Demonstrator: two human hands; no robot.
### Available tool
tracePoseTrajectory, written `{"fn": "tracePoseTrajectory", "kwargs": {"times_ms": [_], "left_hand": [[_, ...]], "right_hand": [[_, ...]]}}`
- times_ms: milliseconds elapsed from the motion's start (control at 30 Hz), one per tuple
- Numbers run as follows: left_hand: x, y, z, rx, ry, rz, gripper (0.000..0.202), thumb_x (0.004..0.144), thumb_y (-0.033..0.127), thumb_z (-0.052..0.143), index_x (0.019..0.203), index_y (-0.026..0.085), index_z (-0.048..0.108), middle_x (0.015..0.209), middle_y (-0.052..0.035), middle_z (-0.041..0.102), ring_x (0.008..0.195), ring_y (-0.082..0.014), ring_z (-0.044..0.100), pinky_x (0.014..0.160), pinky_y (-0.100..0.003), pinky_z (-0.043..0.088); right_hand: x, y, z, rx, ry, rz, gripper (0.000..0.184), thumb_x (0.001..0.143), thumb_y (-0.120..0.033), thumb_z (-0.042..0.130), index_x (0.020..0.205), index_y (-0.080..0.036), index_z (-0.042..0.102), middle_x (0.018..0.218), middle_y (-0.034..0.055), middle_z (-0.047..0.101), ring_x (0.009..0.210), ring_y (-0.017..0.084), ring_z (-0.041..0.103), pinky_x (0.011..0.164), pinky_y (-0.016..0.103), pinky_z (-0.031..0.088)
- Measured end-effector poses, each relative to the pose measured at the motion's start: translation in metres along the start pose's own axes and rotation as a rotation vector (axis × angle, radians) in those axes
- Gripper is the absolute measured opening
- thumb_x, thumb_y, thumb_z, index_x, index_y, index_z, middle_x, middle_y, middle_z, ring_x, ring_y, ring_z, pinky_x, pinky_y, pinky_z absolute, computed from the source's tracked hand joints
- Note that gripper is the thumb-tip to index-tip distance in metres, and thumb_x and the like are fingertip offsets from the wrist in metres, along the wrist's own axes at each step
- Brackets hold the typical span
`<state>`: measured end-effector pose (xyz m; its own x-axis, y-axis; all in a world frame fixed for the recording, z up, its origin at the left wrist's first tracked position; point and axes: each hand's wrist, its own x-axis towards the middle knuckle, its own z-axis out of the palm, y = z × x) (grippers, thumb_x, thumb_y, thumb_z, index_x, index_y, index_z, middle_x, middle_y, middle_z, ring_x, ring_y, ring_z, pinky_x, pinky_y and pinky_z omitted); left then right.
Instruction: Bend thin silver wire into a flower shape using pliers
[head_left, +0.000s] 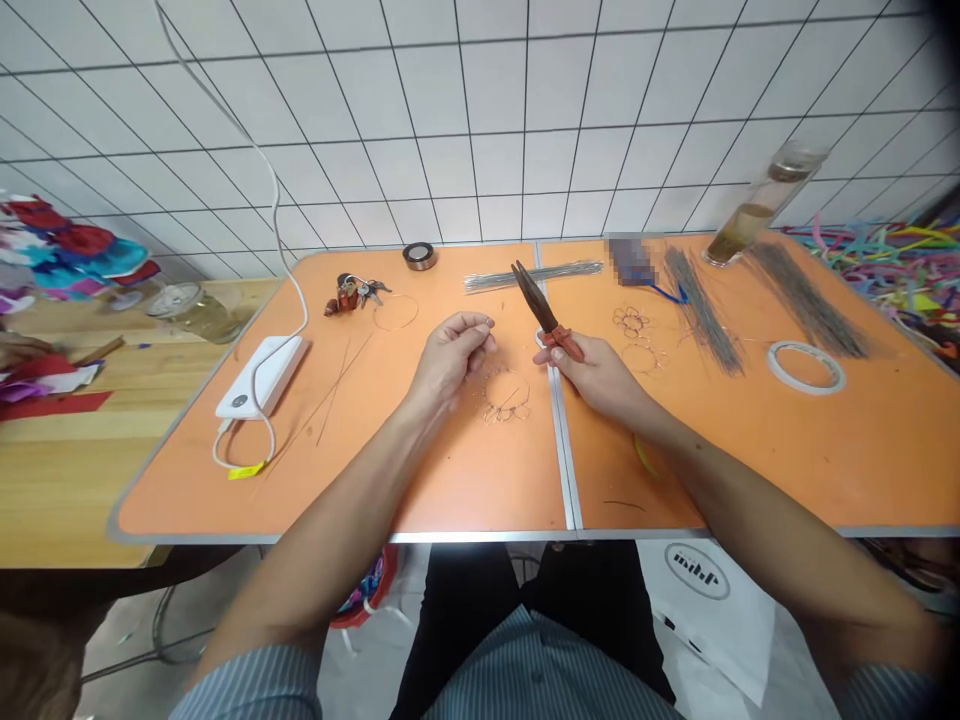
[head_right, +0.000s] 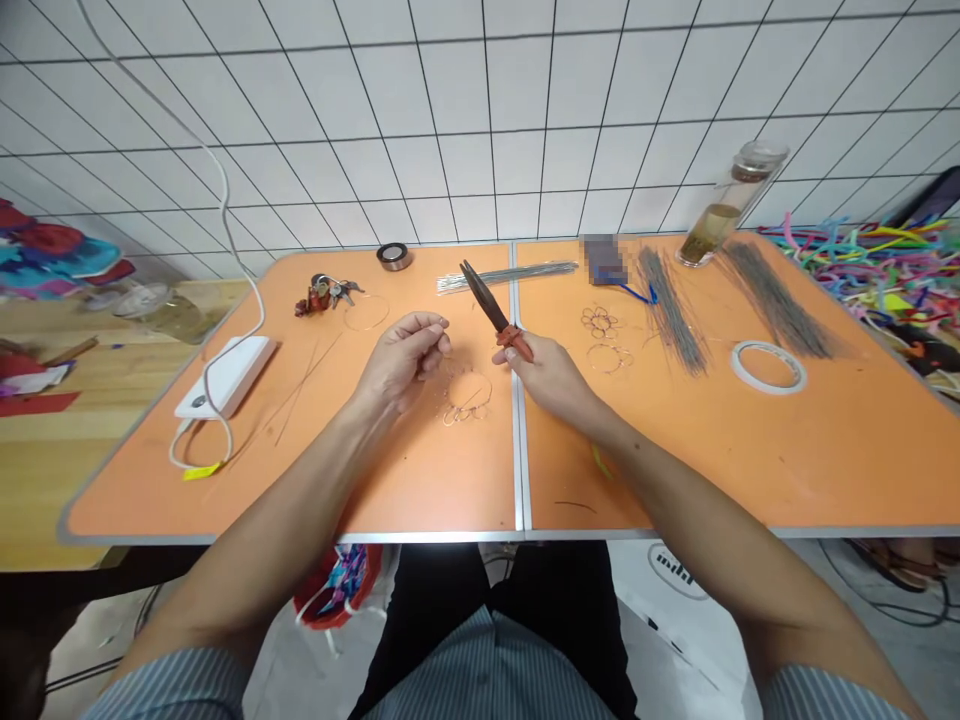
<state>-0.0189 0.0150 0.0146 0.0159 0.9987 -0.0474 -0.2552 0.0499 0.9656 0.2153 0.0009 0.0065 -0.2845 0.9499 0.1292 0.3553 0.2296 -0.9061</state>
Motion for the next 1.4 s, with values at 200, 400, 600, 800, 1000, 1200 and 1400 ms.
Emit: {"fn": "tracePoseTrajectory", "kwargs": {"times_ms": [200,400,600,800,1000,1200,1400], "left_hand": [[0.000,0.000,0.000,-0.037,-0.014,-0.005,0.025,0.076,0.030,0.084,0.093,0.017,0.070,0.070,0.0006,0.070,0.047,-0.0061,0.040,0.046,-0.020,0.025],[-0.001,0.003,0.000,-0.081,-0.005,-0.004,0.025,0.075,0.030,0.085,0.091,0.018,0.070,0.070,-0.0003,0.071,0.047,-0.0063,0.041,0.045,-0.021,0.025],[0.004,0.005,-0.004,-0.126,-0.004,-0.005,0.024,0.078,0.030,0.084,0.093,0.018,0.069,0.073,-0.0020,0.075,0.046,-0.0070,0.047,0.045,-0.022,0.031],[0.003,0.005,-0.005,-0.137,-0.036,-0.043,0.024,0.080,0.029,0.086,0.095,0.018,0.070,0.078,-0.0028,0.078,0.052,-0.0078,0.056,0.052,-0.021,0.042],[0.001,0.008,-0.002,-0.208,-0.075,-0.150,0.019,0.082,0.023,0.084,0.088,0.017,0.067,0.075,-0.0029,0.077,0.047,-0.0064,0.051,0.047,-0.020,0.036],[0.002,0.011,0.000,-0.231,-0.096,-0.175,0.011,0.089,0.016,0.076,0.084,0.015,0.066,0.070,-0.0024,0.073,0.043,-0.0034,0.041,0.041,-0.018,0.023],[0.002,0.014,0.000,-0.236,-0.066,-0.229,0.012,0.089,0.015,0.077,0.084,0.014,0.066,0.068,-0.0022,0.071,0.042,-0.0016,0.035,0.040,-0.017,0.019]], "right_hand": [[0.001,-0.004,0.006,0.062,-0.003,0.064,0.033,0.101,-0.046,0.059,0.115,-0.019,0.070,0.111,0.0121,0.084,0.098,0.026,0.076,0.088,0.042,0.058],[-0.001,0.002,0.003,-0.086,-0.029,0.000,0.024,0.103,-0.040,0.058,0.113,-0.022,0.069,0.125,0.0112,0.084,0.119,0.029,0.076,0.107,0.045,0.054],[-0.003,0.005,-0.001,-0.281,-0.050,0.003,0.026,0.107,-0.035,0.051,0.120,-0.023,0.070,0.125,0.0088,0.083,0.118,0.030,0.075,0.104,0.046,0.054],[-0.007,0.005,-0.004,-0.587,-0.037,-0.019,0.035,0.111,-0.036,0.046,0.128,-0.026,0.075,0.124,0.0105,0.081,0.117,0.033,0.073,0.095,0.044,0.054],[-0.007,0.011,-0.006,-0.661,-0.020,-0.106,0.045,0.112,-0.032,0.046,0.149,-0.024,0.070,0.130,0.0104,0.083,0.122,0.033,0.073,0.097,0.045,0.056],[-0.005,0.011,-0.008,-0.644,-0.052,-0.104,0.040,0.109,-0.030,0.048,0.140,-0.024,0.074,0.128,0.0106,0.083,0.121,0.033,0.074,0.097,0.045,0.057],[-0.003,0.014,-0.010,-0.645,-0.061,-0.126,0.038,0.109,-0.030,0.048,0.136,-0.024,0.074,0.126,0.0107,0.083,0.120,0.032,0.074,0.097,0.043,0.056]]}}
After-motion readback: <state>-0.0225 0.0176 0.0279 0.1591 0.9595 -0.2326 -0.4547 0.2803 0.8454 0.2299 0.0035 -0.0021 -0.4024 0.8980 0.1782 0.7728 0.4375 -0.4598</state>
